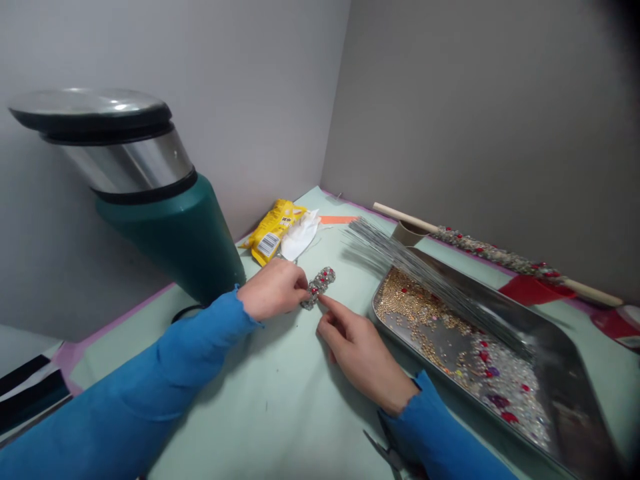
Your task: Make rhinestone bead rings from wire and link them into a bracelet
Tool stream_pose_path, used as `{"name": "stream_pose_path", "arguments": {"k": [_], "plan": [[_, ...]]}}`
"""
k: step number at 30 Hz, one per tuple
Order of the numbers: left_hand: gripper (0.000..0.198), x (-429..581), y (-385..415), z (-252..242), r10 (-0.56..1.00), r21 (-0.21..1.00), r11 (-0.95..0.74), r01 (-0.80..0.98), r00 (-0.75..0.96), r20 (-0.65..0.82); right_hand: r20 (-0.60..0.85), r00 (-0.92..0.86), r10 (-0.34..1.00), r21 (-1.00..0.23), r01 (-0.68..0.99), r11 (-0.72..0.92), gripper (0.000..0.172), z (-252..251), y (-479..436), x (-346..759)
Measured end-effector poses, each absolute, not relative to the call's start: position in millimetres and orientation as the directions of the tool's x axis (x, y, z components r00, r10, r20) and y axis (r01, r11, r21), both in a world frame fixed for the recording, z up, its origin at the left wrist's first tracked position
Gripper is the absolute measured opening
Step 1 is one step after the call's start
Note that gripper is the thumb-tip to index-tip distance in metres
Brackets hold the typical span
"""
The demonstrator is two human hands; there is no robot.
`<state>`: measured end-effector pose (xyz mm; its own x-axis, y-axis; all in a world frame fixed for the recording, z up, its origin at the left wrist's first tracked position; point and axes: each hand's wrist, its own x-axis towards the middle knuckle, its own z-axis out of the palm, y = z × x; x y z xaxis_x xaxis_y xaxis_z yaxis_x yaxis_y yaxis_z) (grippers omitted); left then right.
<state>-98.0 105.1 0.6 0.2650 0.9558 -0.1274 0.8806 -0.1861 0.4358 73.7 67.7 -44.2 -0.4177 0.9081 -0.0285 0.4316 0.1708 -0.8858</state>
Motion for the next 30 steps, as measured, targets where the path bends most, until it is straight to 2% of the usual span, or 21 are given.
{"name": "stream_pose_path", "arguments": {"k": [17, 25, 30], "plan": [[0.022, -101.4, 105.7, 2.0, 0.955, 0.442, -0.19, 0.877, 0.269, -0.122, -0.012, -0.364, 0.931, -0.878, 0.449, 0.164, 0.032, -49.2, 67.6, 73.2], [0.019, -99.3, 106.1, 0.8, 0.947, 0.434, -0.183, 0.882, 0.277, -0.165, 0.021, -0.409, 0.912, -0.834, 0.496, 0.242, 0.028, -44.5, 68.0, 72.5], [0.019, -99.0, 106.3, -0.4, 0.951, 0.44, -0.166, 0.883, 0.261, -0.164, 0.001, -0.419, 0.908, -0.846, 0.484, 0.224, 0.031, -42.9, 67.7, 72.5]]}}
